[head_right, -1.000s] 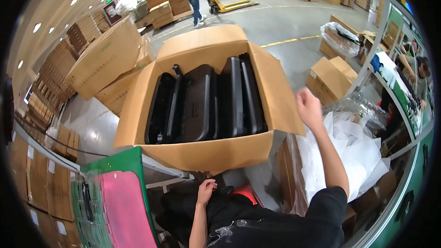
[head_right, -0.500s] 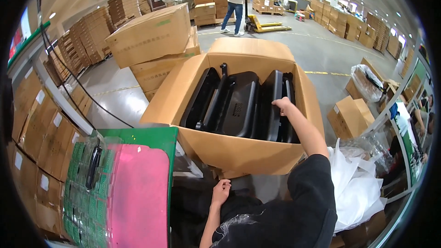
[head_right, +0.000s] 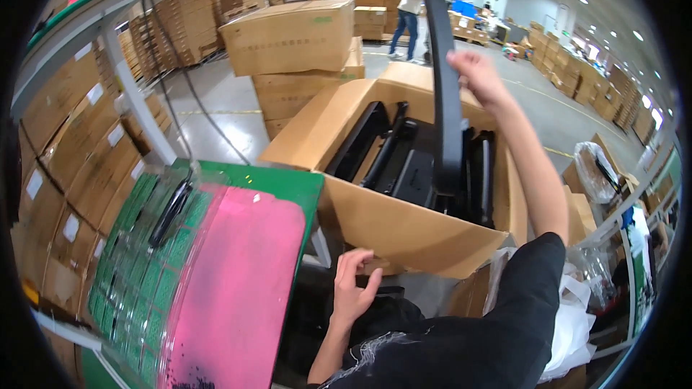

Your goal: The recorder installs a PCB into a plastic housing and secures it with screws using an electric screwdriver.

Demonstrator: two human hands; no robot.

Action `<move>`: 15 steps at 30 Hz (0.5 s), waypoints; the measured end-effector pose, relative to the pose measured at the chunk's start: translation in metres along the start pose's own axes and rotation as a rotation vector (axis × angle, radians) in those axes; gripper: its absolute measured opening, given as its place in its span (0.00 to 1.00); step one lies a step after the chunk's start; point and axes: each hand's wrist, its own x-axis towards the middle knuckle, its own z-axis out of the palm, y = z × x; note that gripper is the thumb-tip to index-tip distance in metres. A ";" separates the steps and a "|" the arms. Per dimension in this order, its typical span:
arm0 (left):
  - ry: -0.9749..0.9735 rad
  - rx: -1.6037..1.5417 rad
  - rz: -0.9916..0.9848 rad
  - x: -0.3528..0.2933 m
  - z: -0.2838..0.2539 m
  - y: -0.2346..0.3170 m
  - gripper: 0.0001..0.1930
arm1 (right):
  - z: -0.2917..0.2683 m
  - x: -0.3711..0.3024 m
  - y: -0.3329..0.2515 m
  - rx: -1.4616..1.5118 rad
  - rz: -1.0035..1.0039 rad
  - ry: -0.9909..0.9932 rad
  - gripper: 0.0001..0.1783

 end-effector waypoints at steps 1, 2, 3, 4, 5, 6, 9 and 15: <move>0.047 0.042 0.049 0.012 -0.006 0.015 0.30 | 0.018 -0.006 -0.033 0.116 -0.041 -0.034 0.12; 0.103 0.094 0.090 0.024 -0.007 0.028 0.39 | 0.043 -0.012 -0.063 0.239 -0.075 -0.083 0.12; 0.148 0.171 0.119 0.034 -0.007 0.036 0.44 | 0.065 -0.018 -0.079 0.336 -0.083 -0.101 0.12; 0.193 0.254 0.144 0.043 -0.006 0.041 0.49 | 0.088 -0.027 -0.090 0.437 -0.085 -0.124 0.12; 0.264 0.289 0.180 0.049 -0.005 0.040 0.49 | 0.115 -0.046 -0.102 0.482 -0.062 -0.152 0.14; 0.337 0.327 0.221 0.052 -0.008 0.040 0.48 | 0.137 -0.068 -0.112 0.523 -0.042 -0.182 0.16; 0.335 0.167 0.305 0.013 -0.029 0.028 0.42 | 0.179 -0.100 -0.118 0.545 -0.247 -0.533 0.44; 0.799 -0.931 -0.140 -0.083 -0.077 0.113 0.31 | 0.263 -0.094 -0.075 -0.569 -1.519 -0.982 0.48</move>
